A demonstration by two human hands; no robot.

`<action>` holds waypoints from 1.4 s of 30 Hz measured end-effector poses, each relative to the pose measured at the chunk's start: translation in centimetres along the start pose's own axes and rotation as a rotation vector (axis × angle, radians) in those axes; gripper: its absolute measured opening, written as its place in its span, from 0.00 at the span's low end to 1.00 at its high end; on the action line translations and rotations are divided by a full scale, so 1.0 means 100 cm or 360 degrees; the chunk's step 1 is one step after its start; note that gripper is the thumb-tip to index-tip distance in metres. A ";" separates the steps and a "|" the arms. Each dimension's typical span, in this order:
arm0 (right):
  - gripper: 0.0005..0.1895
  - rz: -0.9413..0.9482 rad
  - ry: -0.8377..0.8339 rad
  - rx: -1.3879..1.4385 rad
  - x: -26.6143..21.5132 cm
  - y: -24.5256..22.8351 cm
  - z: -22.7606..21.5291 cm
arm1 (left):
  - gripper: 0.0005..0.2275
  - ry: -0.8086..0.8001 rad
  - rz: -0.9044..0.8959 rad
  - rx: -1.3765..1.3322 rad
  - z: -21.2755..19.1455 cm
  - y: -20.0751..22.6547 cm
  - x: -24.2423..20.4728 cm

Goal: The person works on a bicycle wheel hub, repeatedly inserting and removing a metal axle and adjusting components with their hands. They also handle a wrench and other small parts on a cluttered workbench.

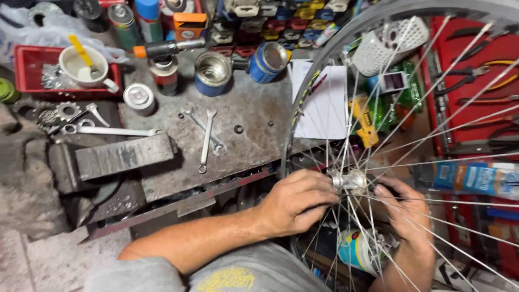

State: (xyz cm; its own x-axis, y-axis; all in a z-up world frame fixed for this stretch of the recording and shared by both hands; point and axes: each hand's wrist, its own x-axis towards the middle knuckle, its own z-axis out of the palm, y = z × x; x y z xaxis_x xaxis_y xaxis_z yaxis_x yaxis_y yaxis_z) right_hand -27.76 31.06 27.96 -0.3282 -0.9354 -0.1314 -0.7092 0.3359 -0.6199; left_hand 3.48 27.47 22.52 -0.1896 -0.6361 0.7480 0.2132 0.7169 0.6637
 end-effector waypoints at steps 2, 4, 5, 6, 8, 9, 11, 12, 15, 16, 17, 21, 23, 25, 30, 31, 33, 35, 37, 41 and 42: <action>0.14 -0.0032 0.0023 -0.0046 -0.002 -0.002 -0.001 | 0.08 0.0131 -0.0120 0.0142 -0.001 0.002 0.005; 0.13 -0.0059 0.0017 0.0000 -0.003 0.002 -0.001 | 0.13 -0.0055 -0.0395 0.0181 -0.002 -0.009 0.000; 0.12 -0.0089 0.0008 0.0032 -0.003 0.003 0.000 | 0.17 -0.0230 -0.0671 0.0212 -0.002 -0.014 -0.004; 0.12 -0.0091 -0.0010 0.0038 -0.005 0.001 -0.002 | 0.17 -0.0225 -0.0685 0.0226 0.001 -0.015 -0.008; 0.13 -0.0062 0.0004 -0.0051 -0.007 -0.004 -0.003 | 0.14 -0.0254 -0.0455 0.0225 0.006 -0.021 -0.013; 0.13 -0.0058 -0.0010 -0.0047 -0.007 0.001 -0.002 | 0.14 -0.0254 -0.0469 0.0231 0.009 -0.025 -0.017; 0.14 0.0048 0.0066 0.0080 -0.007 0.013 -0.002 | 0.17 -0.0258 -0.0233 0.0145 0.018 -0.034 -0.023; 0.14 0.0047 0.0063 0.0084 -0.007 0.010 -0.001 | 0.17 -0.0259 -0.0234 0.0150 0.012 -0.023 -0.013; 0.14 0.0106 0.0080 0.0063 -0.012 0.009 0.001 | 0.09 -0.0049 0.0032 -0.0109 0.003 -0.001 0.006; 0.14 0.0073 0.0076 0.0134 -0.014 0.011 0.002 | 0.10 -0.0061 -0.0178 0.0047 0.004 -0.003 0.005; 0.13 0.0029 0.0081 0.0212 -0.013 0.012 0.004 | 0.15 -0.0077 -0.0375 0.0211 0.004 -0.008 0.006; 0.13 -0.0021 0.0094 0.0326 -0.013 0.024 0.007 | 0.18 -0.0320 -0.0607 0.0199 0.002 -0.015 -0.002; 0.13 -0.0026 0.0072 0.0312 -0.014 0.025 0.006 | 0.20 -0.0350 -0.0316 0.0178 0.004 -0.019 -0.009; 0.13 0.0023 0.0076 0.0339 -0.019 0.017 0.007 | 0.16 -0.0292 -0.0174 0.0095 0.004 -0.012 -0.005; 0.14 0.0010 0.0047 0.0434 -0.016 0.033 0.011 | 0.07 -0.0032 -0.0102 -0.0055 -0.004 0.002 0.008; 0.13 0.0012 0.0047 0.0282 -0.015 0.030 0.009 | 0.09 -0.0131 -0.0379 0.0023 -0.006 -0.001 0.008; 0.13 0.0028 0.0087 0.0113 -0.015 0.026 0.009 | 0.13 -0.0251 -0.0628 0.0069 -0.005 -0.007 0.006; 0.12 -0.0153 0.0110 0.0196 -0.018 0.022 0.014 | 0.07 -0.0028 -0.0439 -0.0020 -0.002 -0.010 0.001; 0.12 -0.0161 0.0107 0.0179 -0.014 0.025 0.012 | 0.07 -0.0046 -0.0354 -0.0111 -0.004 -0.008 0.005; 0.11 -0.0182 0.0057 0.0202 -0.010 0.015 0.012 | 0.09 0.0058 -0.0513 -0.0299 -0.007 -0.011 0.004; 0.11 -0.0174 0.0065 0.0200 -0.012 0.013 0.012 | 0.09 0.0051 -0.0513 -0.0308 -0.011 -0.009 0.005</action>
State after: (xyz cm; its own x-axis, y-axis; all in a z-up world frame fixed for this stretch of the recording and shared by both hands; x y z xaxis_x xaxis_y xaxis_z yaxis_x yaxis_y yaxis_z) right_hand -27.57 32.48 26.42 -0.2801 -0.9596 -0.0276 -0.6593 0.2132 -0.7210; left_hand 4.28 26.16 22.32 -0.2469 -0.8311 0.4983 0.3251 0.4134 0.8505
